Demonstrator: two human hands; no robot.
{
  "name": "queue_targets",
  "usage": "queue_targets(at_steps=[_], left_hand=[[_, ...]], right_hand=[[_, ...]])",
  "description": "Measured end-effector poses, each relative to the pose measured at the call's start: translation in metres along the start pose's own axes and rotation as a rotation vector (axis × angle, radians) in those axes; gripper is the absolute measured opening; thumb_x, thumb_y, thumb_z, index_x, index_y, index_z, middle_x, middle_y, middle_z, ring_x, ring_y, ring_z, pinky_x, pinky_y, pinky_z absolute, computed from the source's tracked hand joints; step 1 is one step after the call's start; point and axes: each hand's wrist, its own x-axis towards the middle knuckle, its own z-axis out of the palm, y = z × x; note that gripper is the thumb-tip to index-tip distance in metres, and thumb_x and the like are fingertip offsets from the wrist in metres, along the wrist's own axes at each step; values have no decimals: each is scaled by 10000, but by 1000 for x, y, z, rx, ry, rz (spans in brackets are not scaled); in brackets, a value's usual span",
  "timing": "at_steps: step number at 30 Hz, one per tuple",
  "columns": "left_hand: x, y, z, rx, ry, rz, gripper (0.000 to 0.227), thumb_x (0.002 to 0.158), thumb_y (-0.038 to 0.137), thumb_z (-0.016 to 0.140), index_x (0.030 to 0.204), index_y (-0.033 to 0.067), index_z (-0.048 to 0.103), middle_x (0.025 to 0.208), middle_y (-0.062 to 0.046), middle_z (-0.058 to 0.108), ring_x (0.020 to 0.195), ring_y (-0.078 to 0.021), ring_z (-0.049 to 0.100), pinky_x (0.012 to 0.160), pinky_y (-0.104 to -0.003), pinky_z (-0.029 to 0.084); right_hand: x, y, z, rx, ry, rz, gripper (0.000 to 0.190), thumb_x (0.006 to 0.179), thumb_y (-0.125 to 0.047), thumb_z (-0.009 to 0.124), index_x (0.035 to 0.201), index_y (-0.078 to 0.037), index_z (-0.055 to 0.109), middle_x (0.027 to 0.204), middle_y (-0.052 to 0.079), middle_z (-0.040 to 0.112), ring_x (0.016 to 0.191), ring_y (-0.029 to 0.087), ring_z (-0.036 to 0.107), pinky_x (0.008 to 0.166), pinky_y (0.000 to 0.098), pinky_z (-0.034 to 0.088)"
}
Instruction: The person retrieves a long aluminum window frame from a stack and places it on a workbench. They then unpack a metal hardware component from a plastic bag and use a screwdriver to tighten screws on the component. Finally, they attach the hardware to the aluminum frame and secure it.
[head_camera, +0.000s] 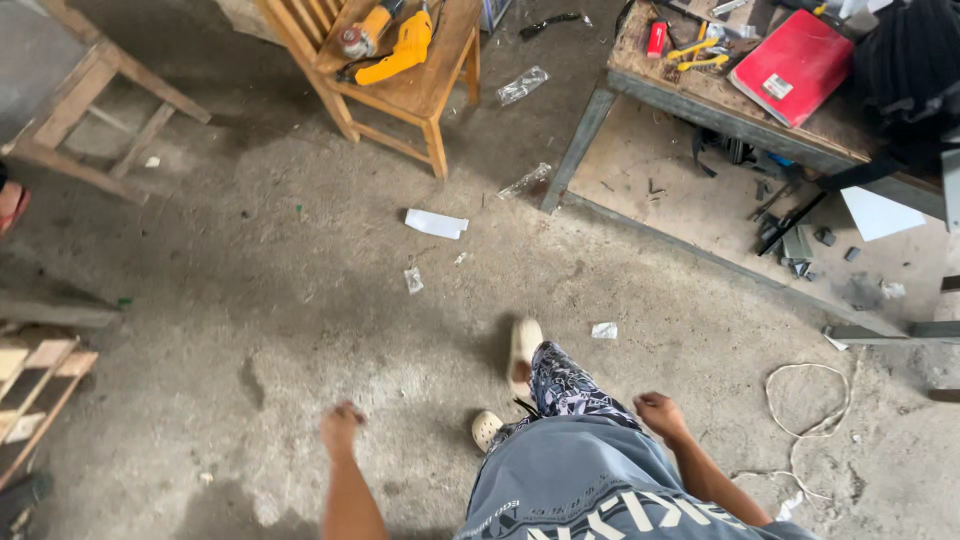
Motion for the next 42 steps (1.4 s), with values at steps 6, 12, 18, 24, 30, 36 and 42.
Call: queue_targets(at_steps=[6, 12, 18, 24, 30, 36, 42], left_hand=[[210, 127, 30, -85, 84, -112, 482, 1043, 451, 406, 999, 30, 636, 889, -150, 739, 849, -300, 706, 808, -444, 517], [212, 227, 139, -290, -226, -202, 1141, 703, 53, 769, 1609, 147, 84, 1312, -228, 566, 720, -379, 715, 569, -440, 597], [220, 280, 200, 93, -549, -547, 806, 759, 192, 813, 1416, 91, 356, 1173, -231, 622, 682, -329, 697, 562, -417, 577], [372, 388, 255, 249, -637, -454, 469, 826, 237, 753, 1214, 41, 576, 957, -237, 701, 646, -313, 692, 561, -416, 554], [626, 558, 300, 125, -315, 420, 386, 929, 293, 722, 1199, 22, 678, 1051, -204, 745, 985, -363, 708, 838, -459, 550], [786, 693, 394, 89, -305, 459, 428, 910, 383, 713, 1229, 100, 674, 1101, -182, 754, 1064, -348, 704, 907, -445, 551], [818, 782, 496, -186, -380, 410, 353, 914, 224, 715, 1224, 61, 670, 986, -112, 757, 892, -200, 743, 795, -334, 575]], right_hand=[[137, -141, 16, 112, -25, -54, 487, 1020, -392, 617, 920, 56, 778, 774, 161, 750, 707, 187, 676, 715, 350, 529], [205, -416, -13, 633, -228, -770, 113, 918, -80, 736, 941, 5, 664, 840, 61, 667, 784, 139, 636, 733, 305, 539], [94, -671, -171, 1113, -1035, -1441, 290, 1105, -303, 573, 952, -65, 636, 932, 48, 696, 887, 225, 673, 827, 456, 540], [136, -840, -239, 974, -1522, -1923, 318, 1092, -260, 441, 827, -155, 582, 866, 74, 590, 849, 339, 608, 896, 539, 440], [237, -949, -262, 736, -1466, -2000, 336, 1082, -331, 455, 847, -137, 598, 916, 98, 599, 916, 350, 618, 933, 535, 437], [343, -1041, -292, 639, -1355, -2026, 378, 1073, -403, 470, 868, -119, 613, 966, 122, 608, 982, 362, 627, 971, 532, 434], [508, -1062, -315, 490, -826, -1470, 325, 1027, -376, 707, 1084, -56, 714, 1087, 94, 700, 1048, 261, 679, 964, 406, 539]])
